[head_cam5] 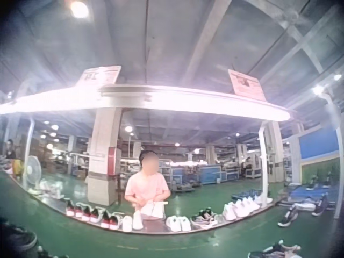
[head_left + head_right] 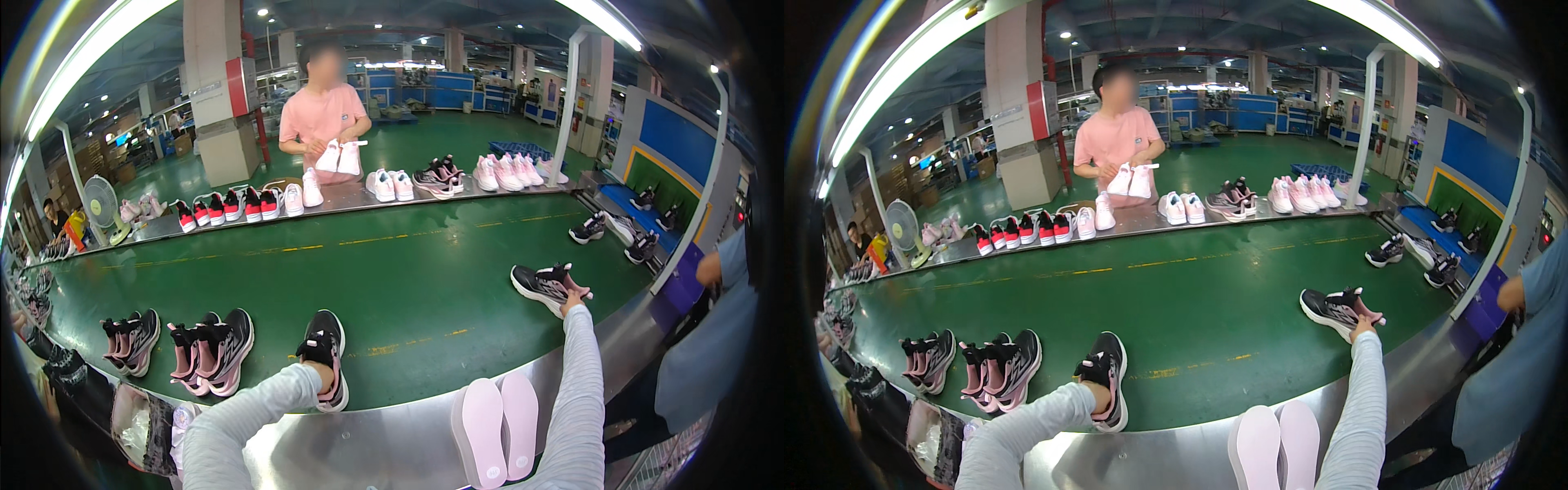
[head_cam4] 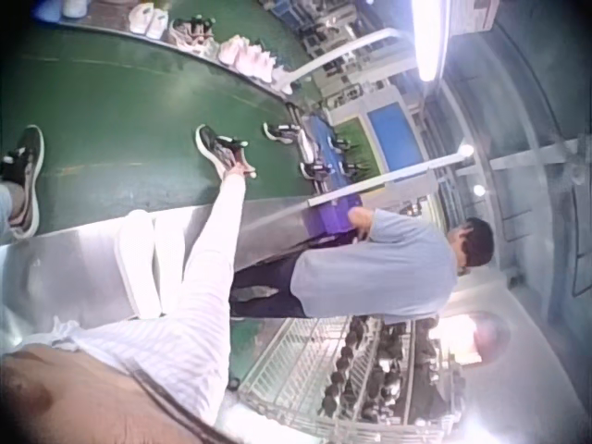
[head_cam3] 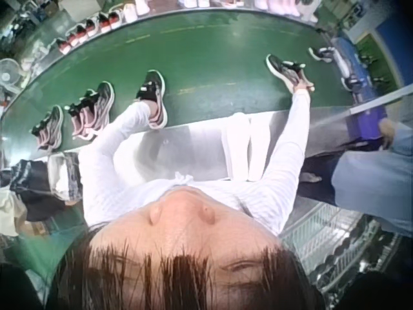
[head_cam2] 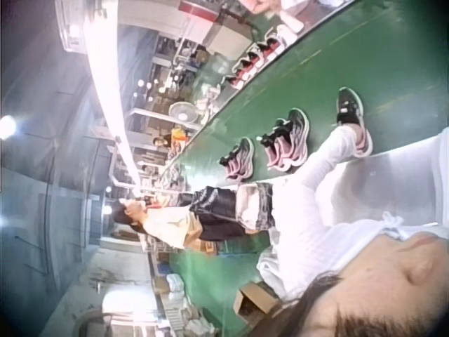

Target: The person repeatedly picks up pink shoe insoles and inserts them into black and pink sneakers on a conveyor belt. The person handles the shoes and insoles one at a time, placing the insoles inside the shoes and then moving the shoes along the belt.

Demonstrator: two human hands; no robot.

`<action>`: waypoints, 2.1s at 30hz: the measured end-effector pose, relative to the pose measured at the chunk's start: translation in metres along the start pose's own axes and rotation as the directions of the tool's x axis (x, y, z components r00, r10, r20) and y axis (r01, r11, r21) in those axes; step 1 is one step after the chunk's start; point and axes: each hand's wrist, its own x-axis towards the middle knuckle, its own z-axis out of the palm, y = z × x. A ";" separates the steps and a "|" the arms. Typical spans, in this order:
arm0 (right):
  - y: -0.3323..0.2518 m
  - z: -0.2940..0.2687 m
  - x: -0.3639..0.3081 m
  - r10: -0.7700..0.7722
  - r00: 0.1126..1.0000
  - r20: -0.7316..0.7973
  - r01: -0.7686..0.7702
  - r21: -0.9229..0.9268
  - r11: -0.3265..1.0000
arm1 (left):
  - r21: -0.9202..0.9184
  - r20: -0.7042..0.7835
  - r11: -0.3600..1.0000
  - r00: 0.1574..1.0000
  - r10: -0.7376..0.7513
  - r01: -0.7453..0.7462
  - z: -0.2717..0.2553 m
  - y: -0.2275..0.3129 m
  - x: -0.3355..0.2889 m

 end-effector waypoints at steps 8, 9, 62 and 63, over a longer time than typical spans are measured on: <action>-0.137 -0.019 -0.080 -0.308 0.933 -0.185 0.309 -0.026 0.951 | -0.678 -0.475 -0.418 0.794 -0.379 -0.605 0.030 -0.024 -0.012; -0.165 -0.021 -0.106 -0.431 0.895 -0.113 0.428 -0.053 0.902 | -0.648 -0.329 -0.563 0.855 -0.400 -0.513 0.023 -0.025 -0.012; -0.191 -0.134 -0.344 -0.680 0.602 0.419 0.089 0.811 0.578 | -0.671 -0.726 0.450 0.398 -0.561 -0.590 -0.006 0.015 0.059; -0.205 -0.130 -0.345 -0.712 0.538 0.452 0.046 0.827 0.560 | -0.701 -0.709 0.436 0.485 -0.513 -0.565 -0.015 0.014 0.051</action>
